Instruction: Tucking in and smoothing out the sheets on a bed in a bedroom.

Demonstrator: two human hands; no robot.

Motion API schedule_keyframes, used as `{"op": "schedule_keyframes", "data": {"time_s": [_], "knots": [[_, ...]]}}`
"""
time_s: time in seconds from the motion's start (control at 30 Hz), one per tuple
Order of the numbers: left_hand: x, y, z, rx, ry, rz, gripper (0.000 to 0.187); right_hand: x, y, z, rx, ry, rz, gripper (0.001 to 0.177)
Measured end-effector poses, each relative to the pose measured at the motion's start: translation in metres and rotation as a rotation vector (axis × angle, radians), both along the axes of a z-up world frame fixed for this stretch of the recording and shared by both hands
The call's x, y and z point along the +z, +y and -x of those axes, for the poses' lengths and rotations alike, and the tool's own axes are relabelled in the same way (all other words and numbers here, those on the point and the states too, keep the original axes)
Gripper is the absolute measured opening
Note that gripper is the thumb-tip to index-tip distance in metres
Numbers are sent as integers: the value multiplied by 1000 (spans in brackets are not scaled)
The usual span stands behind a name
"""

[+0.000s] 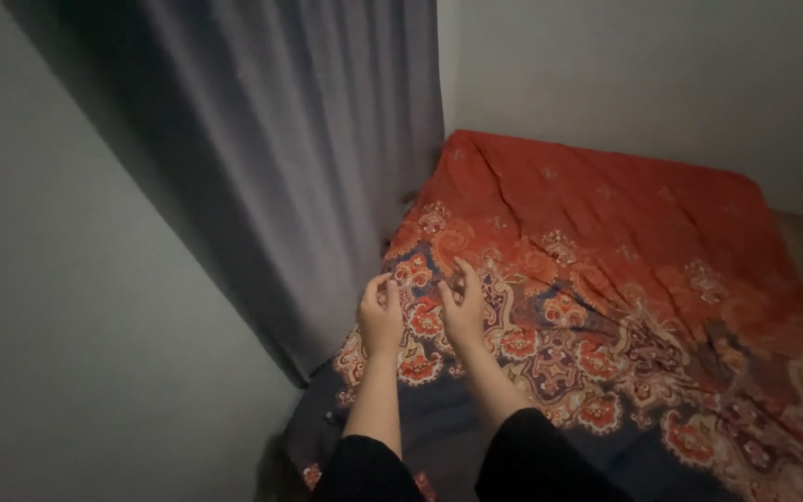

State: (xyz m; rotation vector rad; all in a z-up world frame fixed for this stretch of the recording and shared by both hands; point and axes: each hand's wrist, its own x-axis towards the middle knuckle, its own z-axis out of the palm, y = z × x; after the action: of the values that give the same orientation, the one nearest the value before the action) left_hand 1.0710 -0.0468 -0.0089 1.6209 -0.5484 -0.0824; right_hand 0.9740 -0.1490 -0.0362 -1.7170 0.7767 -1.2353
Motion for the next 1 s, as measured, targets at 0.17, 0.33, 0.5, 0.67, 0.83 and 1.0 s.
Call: {"op": "schedule_keyframes", "data": {"time_s": [0.17,0.33,0.5,0.67,0.83,1.0], "knots": [[-28,6,-24,-5,-14,36,28,-4,20,-13,11,-21,-70,54],[-29,20,-35,-39,81,72,26,-8,32,-24,48,-83,-45,52],[-44,20,-51,1,38,135,25,4,43,-35,3,21,-32,53],[-35,15,-49,17,60,105,27,-4,28,-41,107,-14,-77,54],[-34,7,-46,67,50,97,27,4,19,-41,79,83,-98,54],[-20,5,-47,96,78,40,29,13,10,-39,87,68,-111,54]]}}
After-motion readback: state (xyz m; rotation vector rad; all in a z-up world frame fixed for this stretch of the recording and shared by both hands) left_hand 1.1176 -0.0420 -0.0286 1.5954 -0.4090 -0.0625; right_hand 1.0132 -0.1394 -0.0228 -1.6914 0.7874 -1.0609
